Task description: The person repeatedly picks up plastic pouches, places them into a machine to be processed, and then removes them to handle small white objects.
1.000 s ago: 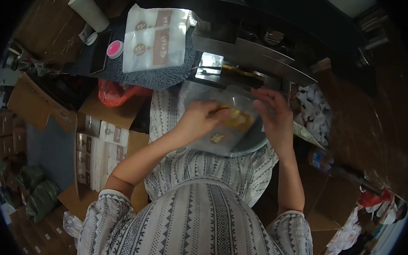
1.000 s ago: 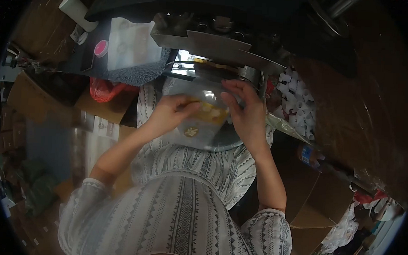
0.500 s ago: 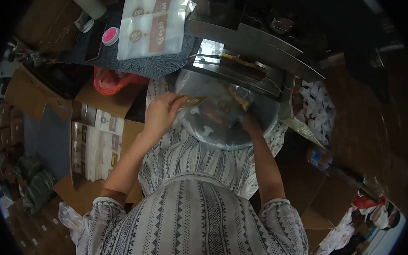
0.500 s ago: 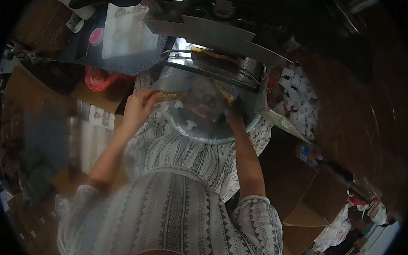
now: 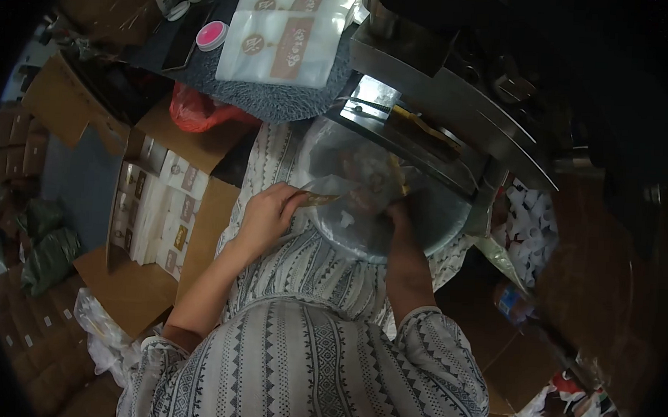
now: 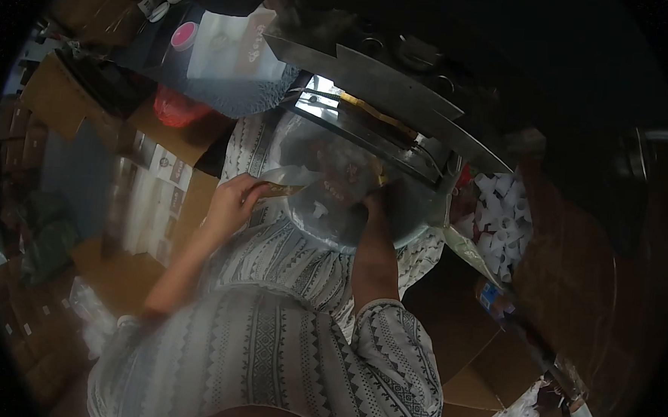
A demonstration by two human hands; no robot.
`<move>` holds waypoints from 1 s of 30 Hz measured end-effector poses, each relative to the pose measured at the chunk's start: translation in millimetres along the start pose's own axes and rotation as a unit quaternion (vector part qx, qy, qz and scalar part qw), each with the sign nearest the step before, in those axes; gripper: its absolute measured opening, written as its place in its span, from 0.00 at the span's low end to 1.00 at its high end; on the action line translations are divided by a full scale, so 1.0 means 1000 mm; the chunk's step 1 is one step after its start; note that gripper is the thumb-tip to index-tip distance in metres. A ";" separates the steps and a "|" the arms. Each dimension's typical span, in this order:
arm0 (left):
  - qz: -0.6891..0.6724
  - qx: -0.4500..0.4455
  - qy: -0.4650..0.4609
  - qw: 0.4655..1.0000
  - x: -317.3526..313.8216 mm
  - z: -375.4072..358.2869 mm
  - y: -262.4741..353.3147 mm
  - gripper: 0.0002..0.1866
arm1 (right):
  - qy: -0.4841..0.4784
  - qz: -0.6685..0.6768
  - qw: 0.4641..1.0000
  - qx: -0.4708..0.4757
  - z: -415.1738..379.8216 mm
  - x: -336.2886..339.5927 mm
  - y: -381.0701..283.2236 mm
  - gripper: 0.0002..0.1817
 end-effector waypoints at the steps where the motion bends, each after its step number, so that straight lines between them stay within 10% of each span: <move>1: 0.012 0.009 -0.010 1.000 -0.001 -0.002 -0.001 0.06 | -0.010 -0.007 1.000 0.008 -0.004 -0.006 -0.003 0.25; 15: -0.030 0.018 0.011 0.999 -0.010 0.011 -0.005 0.08 | -0.106 -0.044 0.993 0.011 -0.034 -0.015 0.041 0.28; 17: -0.031 0.021 -0.003 0.999 -0.013 0.020 -0.004 0.09 | 0.095 -0.070 0.993 0.011 -0.074 0.053 0.038 0.30; 21: -0.045 -0.020 0.009 0.999 -0.007 0.033 0.009 0.09 | -0.118 0.380 0.917 0.021 -0.219 0.196 -0.050 0.18; 26: -0.001 -0.059 0.006 0.998 0.000 0.038 0.044 0.07 | 0.112 0.534 0.823 0.159 -0.298 0.333 -0.140 0.13; 30: -0.024 -0.108 0.037 0.993 0.011 0.034 0.066 0.06 | 0.292 0.393 0.844 0.216 -0.305 0.383 -0.167 0.14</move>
Point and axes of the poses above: each hand's wrist, its own z-axis towards the middle knuckle, its own x-axis out of the back of the hand, y = z × x, the point moved 8 cm from there along z, towards the middle knuckle, and after that the axes turned 1 degree about -z, right-handed, at the moved point
